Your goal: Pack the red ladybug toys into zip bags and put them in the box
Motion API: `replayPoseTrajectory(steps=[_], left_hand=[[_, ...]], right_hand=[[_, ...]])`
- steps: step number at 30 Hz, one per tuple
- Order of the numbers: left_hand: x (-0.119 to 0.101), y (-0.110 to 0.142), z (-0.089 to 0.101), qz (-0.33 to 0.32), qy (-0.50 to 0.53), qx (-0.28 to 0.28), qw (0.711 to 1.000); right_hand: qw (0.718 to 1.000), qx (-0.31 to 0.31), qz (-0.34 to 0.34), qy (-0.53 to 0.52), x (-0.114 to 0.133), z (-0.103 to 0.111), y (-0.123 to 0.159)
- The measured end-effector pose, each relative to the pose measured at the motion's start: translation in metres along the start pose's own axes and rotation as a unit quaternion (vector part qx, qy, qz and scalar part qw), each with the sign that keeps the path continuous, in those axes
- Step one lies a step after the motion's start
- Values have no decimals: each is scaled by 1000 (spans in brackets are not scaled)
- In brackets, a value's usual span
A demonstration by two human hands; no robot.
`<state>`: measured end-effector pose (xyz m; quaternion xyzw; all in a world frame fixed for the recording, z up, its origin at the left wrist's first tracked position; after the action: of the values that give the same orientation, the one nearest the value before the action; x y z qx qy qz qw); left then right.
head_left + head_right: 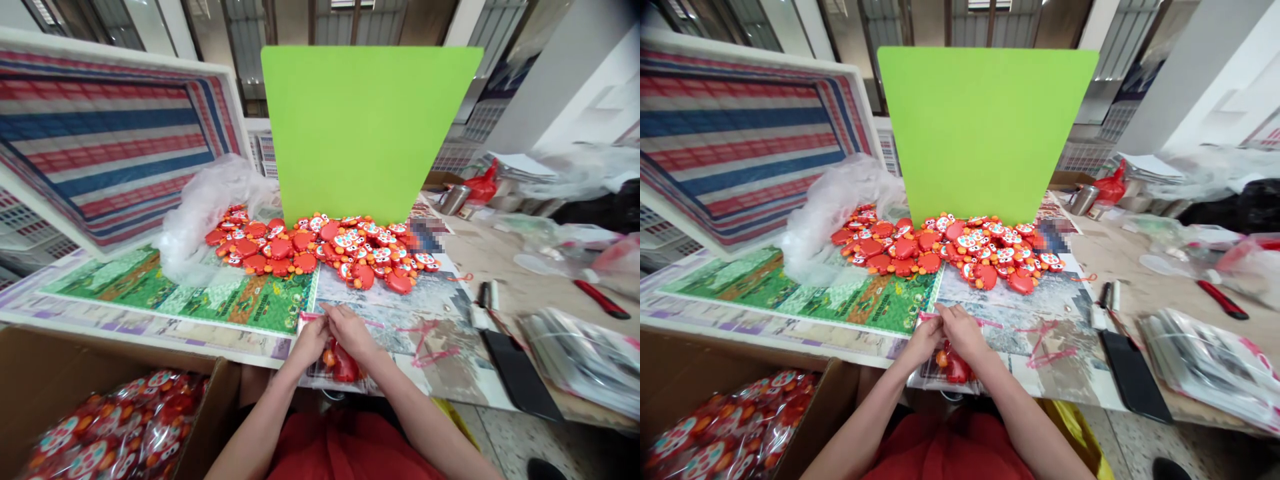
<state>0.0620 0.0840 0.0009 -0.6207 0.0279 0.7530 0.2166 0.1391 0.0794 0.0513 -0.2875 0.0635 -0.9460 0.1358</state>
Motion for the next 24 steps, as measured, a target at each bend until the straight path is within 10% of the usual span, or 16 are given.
replayPoseTrajectory(steps=[10, 19, 24], left_hand=[[22, 5, -13, 86, 86, -8, 993], [-28, -7, -9, -39, -76, 28, 996], [-40, -4, -10, -60, -127, 55, 989]], right_hand=[[971, -131, -141, -141, -85, 52, 8], [996, -73, -36, -23, -8, 26, 17], [995, -86, -47, -21, -4, 21, 8]])
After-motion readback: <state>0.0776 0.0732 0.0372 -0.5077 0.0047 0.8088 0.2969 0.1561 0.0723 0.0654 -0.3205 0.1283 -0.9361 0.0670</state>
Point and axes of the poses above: each hand's wrist, its own y-axis away from the middle knuckle, its own z-axis out of the back of the hand, x = y × z, the point moved 9 cm from there along -y, towards the middle knuckle, and after that the axes turned 15 degrees about -z, right-handed, at the moved point
